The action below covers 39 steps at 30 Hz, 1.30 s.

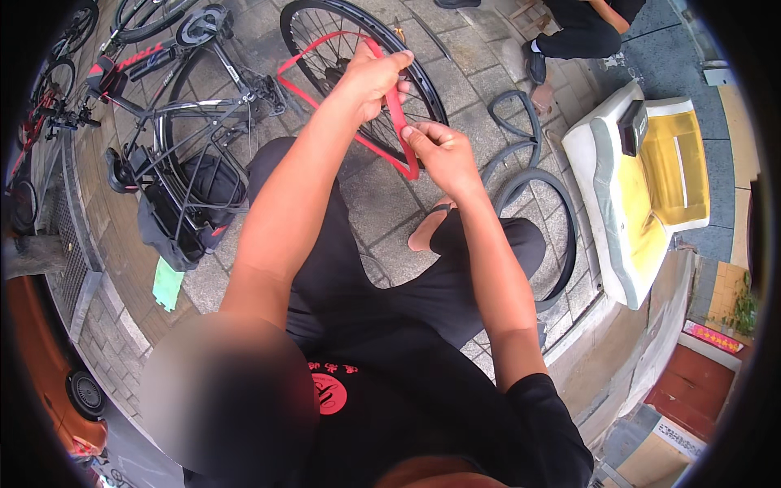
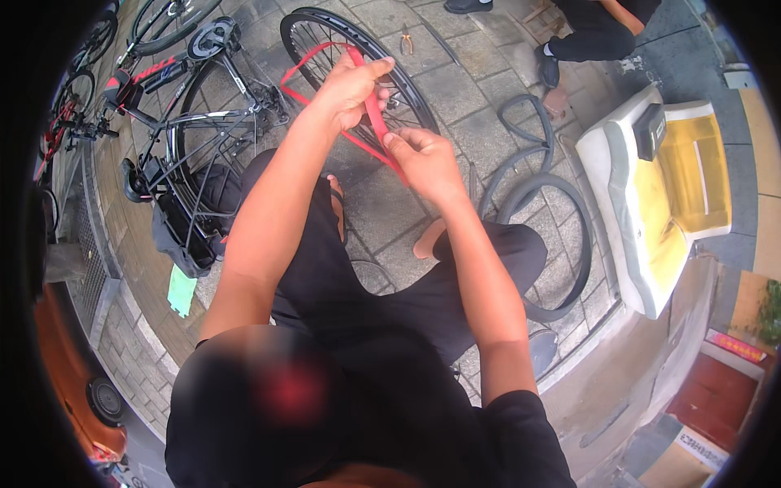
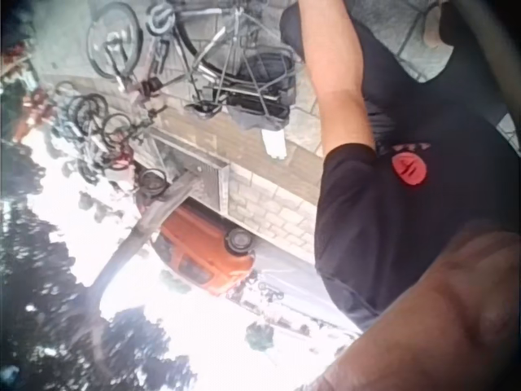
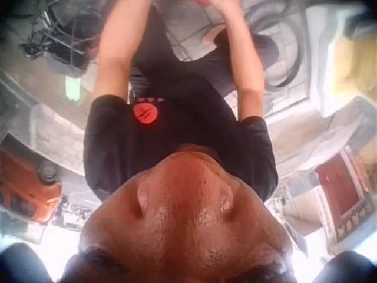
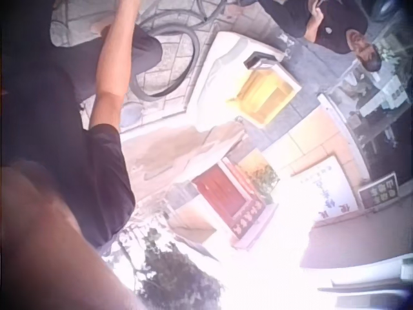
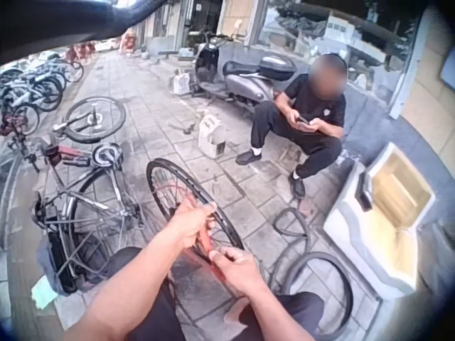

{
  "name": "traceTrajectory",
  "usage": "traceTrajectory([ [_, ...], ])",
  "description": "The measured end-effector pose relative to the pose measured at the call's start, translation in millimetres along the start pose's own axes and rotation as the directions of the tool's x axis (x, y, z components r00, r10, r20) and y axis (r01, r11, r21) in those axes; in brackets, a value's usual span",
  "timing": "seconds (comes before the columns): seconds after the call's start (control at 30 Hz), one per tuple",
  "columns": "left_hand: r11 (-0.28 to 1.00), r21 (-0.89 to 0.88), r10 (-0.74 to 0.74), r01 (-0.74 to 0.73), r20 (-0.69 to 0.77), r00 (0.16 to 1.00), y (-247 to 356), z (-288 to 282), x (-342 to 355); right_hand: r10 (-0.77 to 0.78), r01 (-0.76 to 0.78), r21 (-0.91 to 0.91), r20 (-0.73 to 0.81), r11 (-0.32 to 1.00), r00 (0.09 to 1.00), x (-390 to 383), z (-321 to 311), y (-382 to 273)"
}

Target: The person removes a red rim tape from a bicycle wheel, inspects it, and then walks into a shop to retrieve a new orange rim tape from a wall rack.

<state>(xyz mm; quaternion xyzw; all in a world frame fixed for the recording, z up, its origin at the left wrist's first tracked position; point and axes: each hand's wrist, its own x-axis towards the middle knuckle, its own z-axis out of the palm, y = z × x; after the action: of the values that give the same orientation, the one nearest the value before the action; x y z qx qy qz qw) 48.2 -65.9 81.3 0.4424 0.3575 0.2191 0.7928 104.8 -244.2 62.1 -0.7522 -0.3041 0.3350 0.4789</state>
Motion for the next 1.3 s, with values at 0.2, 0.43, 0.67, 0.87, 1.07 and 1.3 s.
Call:
traceTrajectory([
  [0.2,1.0,-0.019,0.014,-0.014,0.009,1.0,2,0,0,-0.348,0.24,-0.636,-0.049,0.734,0.936,3,-11,-29],
  [0.43,1.0,-0.006,-0.008,0.008,-0.011,1.0,3,0,0,-0.173,0.13,-0.766,0.025,0.629,0.985,22,-5,-60],
  [0.67,1.0,-0.003,-0.009,0.009,0.029,1.0,4,-6,4,-0.155,0.043,-0.704,-0.096,0.709,0.983,9,1,-33],
  [0.87,1.0,0.001,-0.004,0.004,0.046,0.999,8,-7,2,-0.082,-0.034,-0.636,-0.151,0.771,0.985,-6,-7,-4],
  [1.07,1.0,-0.005,0.011,-0.01,0.023,1.0,9,-9,2,-0.055,-0.047,-0.614,-0.146,0.788,0.988,-14,-13,17],
  [1.3,1.0,0.002,0.007,-0.007,0.003,1.0,9,-9,2,-0.08,-0.016,-0.602,-0.133,0.798,0.988,-19,-15,32],
])
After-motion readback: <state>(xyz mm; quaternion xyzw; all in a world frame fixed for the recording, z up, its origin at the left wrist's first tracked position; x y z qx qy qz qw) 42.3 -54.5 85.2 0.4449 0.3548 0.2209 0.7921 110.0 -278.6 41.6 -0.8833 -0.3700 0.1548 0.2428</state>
